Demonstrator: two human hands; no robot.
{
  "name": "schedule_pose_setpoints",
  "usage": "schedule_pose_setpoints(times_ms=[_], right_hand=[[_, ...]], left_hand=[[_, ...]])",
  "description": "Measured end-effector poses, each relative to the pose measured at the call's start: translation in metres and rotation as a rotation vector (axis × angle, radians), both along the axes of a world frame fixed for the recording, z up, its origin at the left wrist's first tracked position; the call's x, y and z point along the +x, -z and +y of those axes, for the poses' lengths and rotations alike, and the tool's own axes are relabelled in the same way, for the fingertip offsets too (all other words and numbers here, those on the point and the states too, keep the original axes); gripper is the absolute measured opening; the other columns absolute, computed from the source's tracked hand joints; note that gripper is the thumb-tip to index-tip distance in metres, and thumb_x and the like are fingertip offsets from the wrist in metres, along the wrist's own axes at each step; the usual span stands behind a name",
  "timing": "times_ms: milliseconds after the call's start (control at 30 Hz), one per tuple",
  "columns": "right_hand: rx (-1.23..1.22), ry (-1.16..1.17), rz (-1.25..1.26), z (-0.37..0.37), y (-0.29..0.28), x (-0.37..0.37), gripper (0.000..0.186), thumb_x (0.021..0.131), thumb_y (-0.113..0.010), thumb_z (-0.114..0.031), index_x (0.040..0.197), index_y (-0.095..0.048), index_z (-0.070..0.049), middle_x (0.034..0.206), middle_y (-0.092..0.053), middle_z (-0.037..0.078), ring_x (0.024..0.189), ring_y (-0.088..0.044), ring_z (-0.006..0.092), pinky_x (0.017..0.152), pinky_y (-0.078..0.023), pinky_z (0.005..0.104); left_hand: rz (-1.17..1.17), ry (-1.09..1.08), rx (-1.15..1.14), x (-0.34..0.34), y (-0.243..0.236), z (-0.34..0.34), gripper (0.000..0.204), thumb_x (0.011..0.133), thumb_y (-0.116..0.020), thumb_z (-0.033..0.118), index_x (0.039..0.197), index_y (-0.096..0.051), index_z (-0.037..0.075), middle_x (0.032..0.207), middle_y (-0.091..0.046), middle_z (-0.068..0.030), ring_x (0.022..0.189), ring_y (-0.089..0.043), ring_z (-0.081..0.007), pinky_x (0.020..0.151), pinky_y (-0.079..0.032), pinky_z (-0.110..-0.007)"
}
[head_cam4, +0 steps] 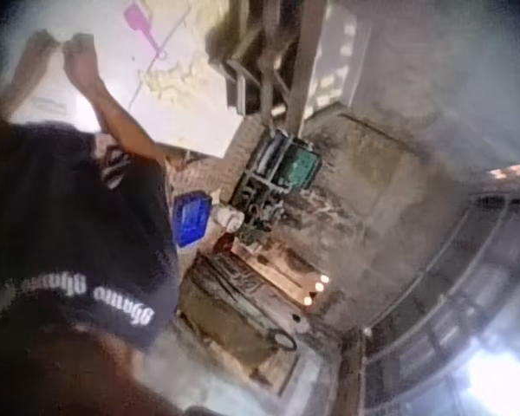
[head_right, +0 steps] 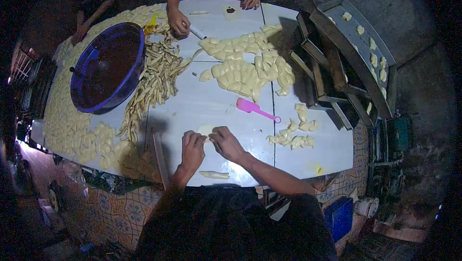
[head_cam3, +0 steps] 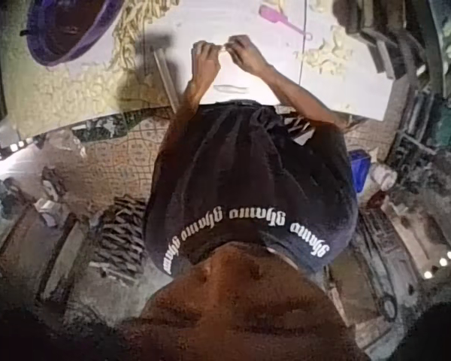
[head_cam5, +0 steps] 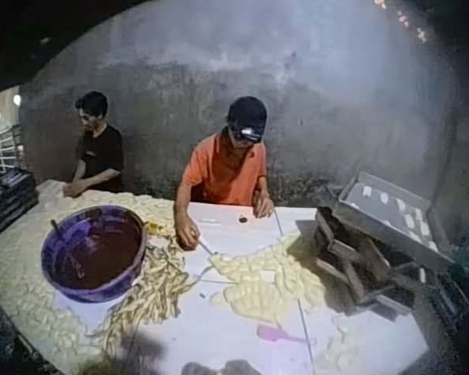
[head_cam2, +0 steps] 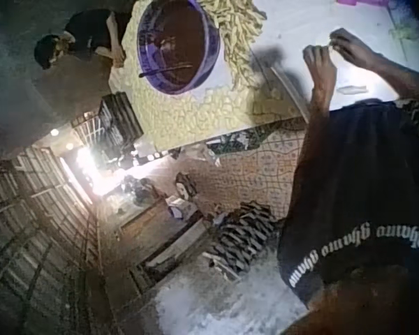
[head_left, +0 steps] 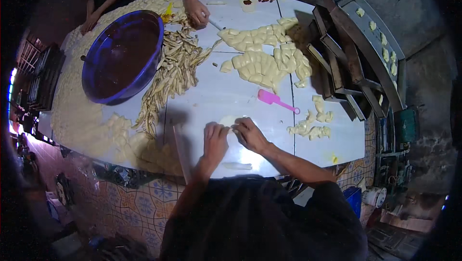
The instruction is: The person spreads chocolate filling onto flattened dough using a spatula, rolls the dough by hand, and arranges the rolled pastries onto metal baking trays.
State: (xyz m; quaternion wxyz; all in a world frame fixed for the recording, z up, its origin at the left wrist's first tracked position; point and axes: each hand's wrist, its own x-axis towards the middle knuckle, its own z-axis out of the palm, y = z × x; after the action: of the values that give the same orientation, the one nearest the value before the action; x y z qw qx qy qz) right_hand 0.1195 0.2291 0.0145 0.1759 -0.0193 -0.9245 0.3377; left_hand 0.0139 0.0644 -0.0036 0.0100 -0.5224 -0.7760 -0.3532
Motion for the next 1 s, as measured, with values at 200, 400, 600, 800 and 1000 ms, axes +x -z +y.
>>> schedule_pose_setpoints(times_ms=[200, 400, 600, 800, 1000], right_hand=[[0.298, 0.294, -0.310, -0.028, 0.018, 0.016, 0.068, 0.103, -0.046, -0.038, 0.153, -0.032, 0.007, 0.162, -0.027, 0.026, 0.152, -0.025, 0.0384, 0.119, -0.026, 0.0552], [0.148, 0.540, -0.172, 0.022, 0.001, -0.078, 0.061, 0.105, -0.041, -0.035, 0.150, -0.037, 0.006, 0.161, -0.024, 0.031, 0.151, -0.021, 0.0453, 0.120, -0.020, 0.0586], [-0.016, 0.255, 0.030, 0.026, -0.006, -0.017, 0.047, 0.094, -0.063, -0.013, 0.138, -0.055, 0.001, 0.138, -0.057, 0.024, 0.131, -0.052, 0.0415, 0.109, -0.045, 0.0458], [-0.446, 0.090, -0.095, 0.013, -0.023, -0.008, 0.031, 0.089, -0.064, -0.001, 0.119, -0.068, 0.000, 0.116, -0.069, 0.019, 0.106, -0.063, 0.0377, 0.093, -0.052, 0.0433], [-0.507, -0.284, -0.534, -0.014, -0.030, 0.101, 0.053, 0.082, -0.059, 0.010, 0.134, -0.060, 0.001, 0.138, -0.059, 0.019, 0.131, -0.053, 0.0362, 0.108, -0.046, 0.0439]], left_hand=[[0.161, -0.277, -0.374, 0.020, -0.009, 0.021, 0.061, 0.097, -0.051, 0.029, 0.147, -0.043, -0.005, 0.162, -0.028, -0.0265, 0.152, -0.020, -0.0426, 0.119, -0.015, -0.062], [0.048, -0.336, -0.277, -0.079, -0.006, 0.094, 0.066, 0.105, -0.036, 0.029, 0.156, -0.020, -0.010, 0.165, -0.020, -0.0246, 0.155, -0.013, -0.0414, 0.121, -0.009, -0.062], [-0.359, 0.048, -0.112, -0.052, -0.032, 0.041, 0.076, 0.084, -0.072, 0.003, 0.152, -0.039, 0.001, 0.127, -0.065, -0.0178, 0.127, -0.052, -0.0402, 0.111, -0.036, -0.052], [-0.526, 0.057, 0.068, -0.046, -0.010, 0.014, 0.062, 0.084, -0.068, -0.012, 0.143, -0.051, 0.001, 0.117, -0.069, -0.0187, 0.109, -0.068, -0.0321, 0.097, -0.050, -0.041], [-0.492, 0.263, -0.184, 0.039, -0.043, -0.054, 0.036, 0.084, -0.066, -0.004, 0.120, -0.067, -0.003, 0.124, -0.069, -0.0194, 0.111, -0.066, -0.0319, 0.092, -0.056, -0.039]])
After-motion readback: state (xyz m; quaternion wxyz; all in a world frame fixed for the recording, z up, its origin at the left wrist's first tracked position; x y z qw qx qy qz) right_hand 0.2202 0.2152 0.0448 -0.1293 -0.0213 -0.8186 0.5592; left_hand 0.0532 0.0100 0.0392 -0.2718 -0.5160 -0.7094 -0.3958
